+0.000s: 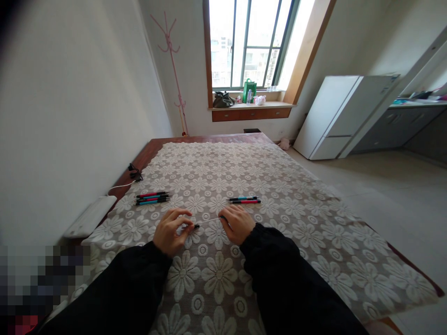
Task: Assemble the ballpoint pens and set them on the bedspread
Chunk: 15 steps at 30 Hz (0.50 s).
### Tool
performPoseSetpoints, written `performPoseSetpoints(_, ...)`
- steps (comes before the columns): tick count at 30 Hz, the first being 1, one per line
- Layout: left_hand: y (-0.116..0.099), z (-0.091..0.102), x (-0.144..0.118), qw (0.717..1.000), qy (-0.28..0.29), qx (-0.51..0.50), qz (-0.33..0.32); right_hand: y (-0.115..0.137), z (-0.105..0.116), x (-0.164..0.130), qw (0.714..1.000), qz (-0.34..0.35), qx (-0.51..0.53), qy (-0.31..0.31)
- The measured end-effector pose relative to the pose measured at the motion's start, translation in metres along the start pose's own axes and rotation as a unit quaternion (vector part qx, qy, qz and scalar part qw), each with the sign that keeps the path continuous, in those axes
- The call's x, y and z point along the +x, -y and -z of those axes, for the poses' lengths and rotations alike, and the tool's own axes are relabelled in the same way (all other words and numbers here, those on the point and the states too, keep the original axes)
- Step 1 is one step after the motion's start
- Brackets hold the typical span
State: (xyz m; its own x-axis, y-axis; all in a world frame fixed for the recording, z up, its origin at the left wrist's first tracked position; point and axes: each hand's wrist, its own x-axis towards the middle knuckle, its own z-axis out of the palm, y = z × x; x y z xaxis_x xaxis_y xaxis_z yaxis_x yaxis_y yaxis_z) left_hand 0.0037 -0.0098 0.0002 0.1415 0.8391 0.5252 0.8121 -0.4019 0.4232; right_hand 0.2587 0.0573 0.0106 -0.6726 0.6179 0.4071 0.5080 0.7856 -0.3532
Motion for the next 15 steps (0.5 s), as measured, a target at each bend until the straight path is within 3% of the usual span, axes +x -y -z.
performPoseSetpoints(7,0.0,-0.001,-0.001,1.0,0.014,0.002,-0.01,0.003,-0.004,0.0,0.999,0.025,-0.034,0.019)
performPoseSetpoints(12,-0.005,0.0,0.001,0.994,0.053,-0.033,-0.085,0.008,-0.019,-0.002,0.997,0.06,0.022,0.034)
performPoseSetpoints(15,-0.006,0.001,0.001,0.994,0.049,-0.038,-0.088,0.01,-0.025,-0.004,0.997,0.05,0.05,0.033)
